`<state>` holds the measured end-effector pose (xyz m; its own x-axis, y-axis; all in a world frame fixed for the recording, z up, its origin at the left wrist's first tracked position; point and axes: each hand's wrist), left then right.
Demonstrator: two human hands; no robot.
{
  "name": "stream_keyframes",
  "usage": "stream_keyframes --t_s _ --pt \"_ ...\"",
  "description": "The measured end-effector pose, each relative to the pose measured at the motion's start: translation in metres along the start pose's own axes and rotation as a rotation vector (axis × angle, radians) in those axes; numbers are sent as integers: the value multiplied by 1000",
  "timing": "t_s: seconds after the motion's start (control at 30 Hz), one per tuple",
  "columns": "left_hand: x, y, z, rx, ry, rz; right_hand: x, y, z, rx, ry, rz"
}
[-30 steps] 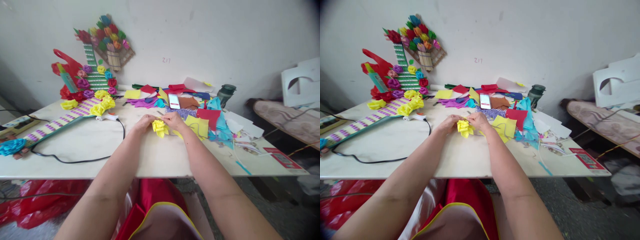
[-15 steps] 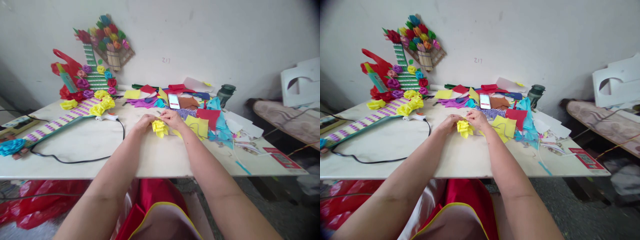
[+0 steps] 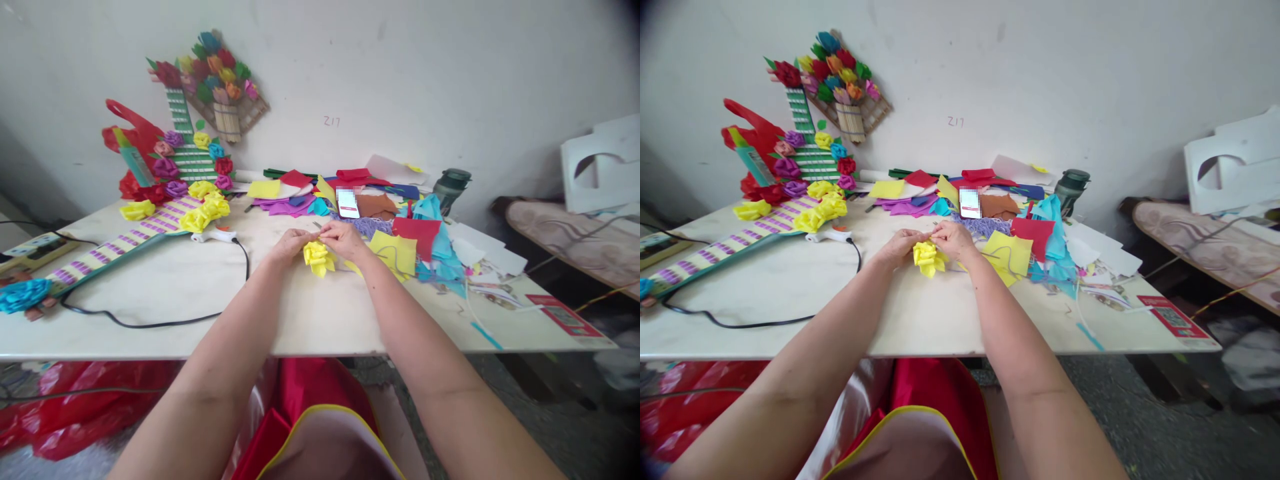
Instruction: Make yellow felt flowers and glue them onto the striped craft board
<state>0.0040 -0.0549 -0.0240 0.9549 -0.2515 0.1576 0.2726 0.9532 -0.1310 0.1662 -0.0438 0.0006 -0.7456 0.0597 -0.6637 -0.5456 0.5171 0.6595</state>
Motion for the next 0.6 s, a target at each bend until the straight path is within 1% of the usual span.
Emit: stream_keyframes --t_s 0.2,0.3,0.43,0.6 --pt "-1 1 0 -3 17 14 3 0 3 33 8 19" --pt "0 -1 2 -16 42 39 4 -1 8 58 -2 11" --pt "1 -4 5 -6 91 70 3 -3 12 84 0 -46" --pt "-2 -4 5 27 117 40 0 -4 13 68 40 -140"
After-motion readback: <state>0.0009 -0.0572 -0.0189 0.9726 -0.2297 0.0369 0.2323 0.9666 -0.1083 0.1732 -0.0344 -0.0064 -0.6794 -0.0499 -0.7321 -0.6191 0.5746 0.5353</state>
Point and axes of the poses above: each hand's wrist, its own y-axis towards the middle knuckle, its own x-axis out of the palm, z = x × y, and after that the axes turned 12 degrees about -x, right-handed
